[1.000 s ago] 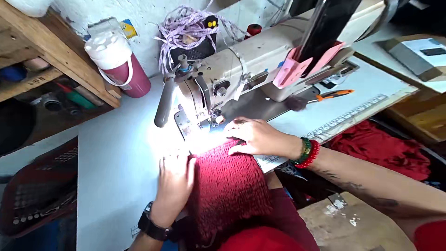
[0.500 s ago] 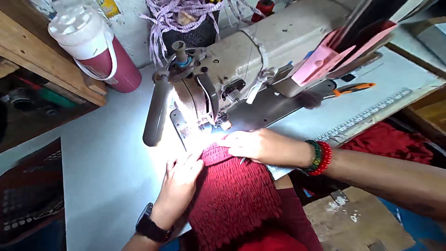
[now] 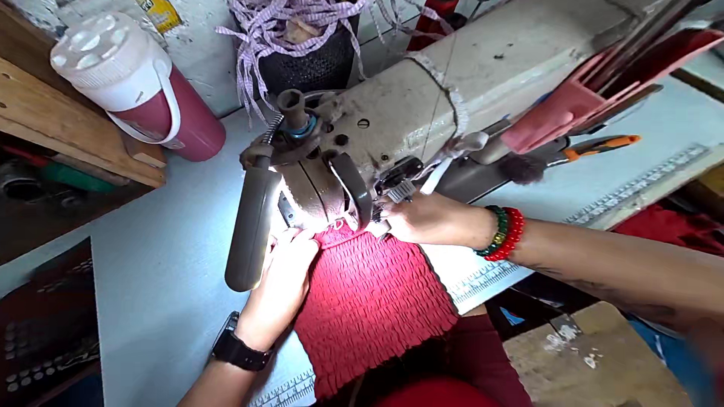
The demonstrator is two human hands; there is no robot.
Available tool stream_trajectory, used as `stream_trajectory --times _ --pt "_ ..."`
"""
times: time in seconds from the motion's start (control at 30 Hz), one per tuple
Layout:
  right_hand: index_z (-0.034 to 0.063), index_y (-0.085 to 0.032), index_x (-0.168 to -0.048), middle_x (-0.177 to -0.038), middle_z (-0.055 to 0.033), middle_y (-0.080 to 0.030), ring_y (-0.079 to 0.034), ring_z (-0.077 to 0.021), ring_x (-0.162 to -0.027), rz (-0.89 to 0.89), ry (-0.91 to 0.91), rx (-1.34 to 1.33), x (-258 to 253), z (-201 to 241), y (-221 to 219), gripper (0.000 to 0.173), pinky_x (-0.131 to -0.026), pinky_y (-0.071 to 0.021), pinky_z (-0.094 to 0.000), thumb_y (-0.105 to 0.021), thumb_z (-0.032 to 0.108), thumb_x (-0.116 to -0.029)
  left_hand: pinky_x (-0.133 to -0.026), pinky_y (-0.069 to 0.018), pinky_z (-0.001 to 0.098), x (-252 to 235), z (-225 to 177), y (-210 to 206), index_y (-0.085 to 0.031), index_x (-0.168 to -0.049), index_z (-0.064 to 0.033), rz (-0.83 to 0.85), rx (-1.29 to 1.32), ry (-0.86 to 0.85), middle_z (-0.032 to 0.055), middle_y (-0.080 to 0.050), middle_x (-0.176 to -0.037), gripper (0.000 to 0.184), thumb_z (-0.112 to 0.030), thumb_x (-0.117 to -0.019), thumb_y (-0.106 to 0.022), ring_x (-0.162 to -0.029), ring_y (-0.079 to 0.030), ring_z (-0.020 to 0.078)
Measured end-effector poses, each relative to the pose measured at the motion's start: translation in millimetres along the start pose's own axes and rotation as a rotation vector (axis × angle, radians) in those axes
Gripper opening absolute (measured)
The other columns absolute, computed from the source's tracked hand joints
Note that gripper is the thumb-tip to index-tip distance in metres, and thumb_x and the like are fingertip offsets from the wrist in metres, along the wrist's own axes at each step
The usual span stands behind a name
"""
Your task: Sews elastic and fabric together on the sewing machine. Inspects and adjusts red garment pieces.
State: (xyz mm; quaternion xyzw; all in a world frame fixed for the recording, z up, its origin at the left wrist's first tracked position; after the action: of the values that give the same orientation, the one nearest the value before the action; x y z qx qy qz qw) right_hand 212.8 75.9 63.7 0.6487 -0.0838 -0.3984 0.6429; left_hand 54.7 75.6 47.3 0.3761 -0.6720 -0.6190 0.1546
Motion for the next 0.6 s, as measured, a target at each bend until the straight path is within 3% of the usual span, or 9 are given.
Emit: stream_trajectory --times 0.1,0.17,0.23,0.3,0.37,0.43,0.47,0.53,0.6 --pt "0.015 -0.075 -0.098 -0.104 -0.0063 -0.074 -0.071 -0.0246 -0.094 0.035 0.041 -0.02 8 18 5 0.021 -0.068 -0.0579 -0.0401 -0.054 0.012 -0.0964 -0.099 -0.0408 0.0565 11 -13 5 -0.071 -0.101 -0.0154 0.026 0.042 -0.025 0.0021 -0.069 -0.132 0.022 -0.018 -0.1001 -0.049 -0.126 -0.06 0.0253" --pt "0.0142 -0.071 -0.096 -0.108 -0.0087 -0.07 -0.068 -0.0279 -0.102 0.095 0.029 -0.106 22 43 13 0.02 -0.074 -0.0572 -0.0442 -0.051 0.016 -0.0955 -0.102 -0.0329 0.0595 28 -29 19 -0.066 -0.077 -0.0203 -0.037 0.183 0.01 0.0016 -0.07 -0.122 0.033 -0.036 -0.0995 -0.048 -0.127 -0.056 0.0253" --pt "0.0141 -0.071 -0.092 -0.099 -0.006 -0.071 -0.069 -0.023 -0.097 0.027 -0.083 -0.205 33 56 20 0.022 -0.068 -0.0553 -0.0403 -0.051 0.024 -0.0954 -0.104 -0.026 0.0549 42 -35 31 -0.061 -0.062 -0.0211 -0.152 0.301 0.134 0.0025 -0.07 -0.111 0.046 -0.041 -0.1028 -0.052 -0.122 -0.056 0.0184" --pt "0.0129 -0.074 -0.089 -0.084 -0.0013 -0.074 -0.071 -0.0148 -0.078 -0.149 -0.329 -0.208 36 43 28 0.03 -0.062 -0.0557 -0.0356 -0.057 0.035 -0.0994 -0.101 -0.0294 0.0544 49 -29 38 -0.06 -0.06 -0.0179 -0.31 0.191 0.314 0.0078 -0.069 -0.105 0.042 -0.036 -0.0975 -0.062 -0.112 -0.058 0.0233" --pt "0.009 -0.073 -0.087 -0.07 -0.006 -0.067 -0.066 -0.0213 -0.063 -0.273 -0.559 -0.065 35 21 29 0.034 -0.053 -0.052 -0.0411 -0.067 0.042 -0.093 -0.097 -0.0325 0.0624 53 -13 35 -0.063 -0.079 -0.0085 -0.311 0.041 0.536 0.0219 -0.059 -0.116 0.026 -0.033 -0.085 -0.067 -0.117 -0.052 0.0423" --pt "0.0032 -0.07 -0.109 -0.097 -0.0184 -0.067 -0.069 -0.0369 -0.09 -0.098 -0.725 0.062 31 6 17 0.047 -0.067 -0.0565 -0.0522 -0.073 0.045 -0.0888 -0.093 -0.043 0.0651 60 3 29 -0.061 -0.118 0.0022 -0.23 0.038 0.689 0.0289 -0.055 -0.128 0.051 -0.031 -0.0798 -0.067 -0.119 -0.053 0.0489" --pt "-0.0001 -0.067 -0.115 -0.107 -0.0227 -0.065 -0.066 -0.0421 -0.1 0.003 -0.772 0.066 32 2 12 0.052 -0.072 -0.0564 -0.0559 -0.076 0.043 -0.0865 -0.089 -0.048 0.0619 65 7 29 -0.058 -0.125 0.0034 -0.216 0.067 0.706 0.0257 -0.061 -0.122 0.055 -0.028 -0.081 -0.065 -0.111 -0.06 0.0438" --pt "0.001 -0.069 -0.106 -0.095 -0.0207 -0.068 -0.068 -0.0411 -0.092 0.119 -0.805 -0.013 38 4 9 0.038 -0.069 -0.0544 -0.0585 -0.076 0.032 -0.0856 -0.084 -0.0529 0.054 74 3 34 -0.069 -0.112 -0.0005 -0.229 0.186 0.688 0.016 -0.071 -0.102 0.035 -0.021 -0.084 -0.061 -0.099 -0.068 0.0318" --pt "0.0066 -0.072 -0.105 -0.09 -0.0124 -0.07 -0.069 -0.0305 -0.088 0.213 -0.833 -0.296 46 9 8 0.021 -0.072 -0.0536 -0.0542 -0.069 0.021 -0.0885 -0.075 -0.0553 0.0291 79 -8 37 -0.073 -0.099 -0.0055 -0.249 0.395 0.696 0.0023 -0.072 -0.088 0.022 -0.013 -0.0859 -0.057 -0.085 -0.068 0.0078"
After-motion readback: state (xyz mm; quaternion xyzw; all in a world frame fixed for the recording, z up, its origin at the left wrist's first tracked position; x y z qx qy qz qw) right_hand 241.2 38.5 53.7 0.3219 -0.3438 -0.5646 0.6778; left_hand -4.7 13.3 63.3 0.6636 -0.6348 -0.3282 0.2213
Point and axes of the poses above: each hand's wrist, its own x-axis away from the middle knuckle, its own y-axis out of the back of the hand, z = x × y, the point moved 10 cm from there along -x, towards the middle knuckle
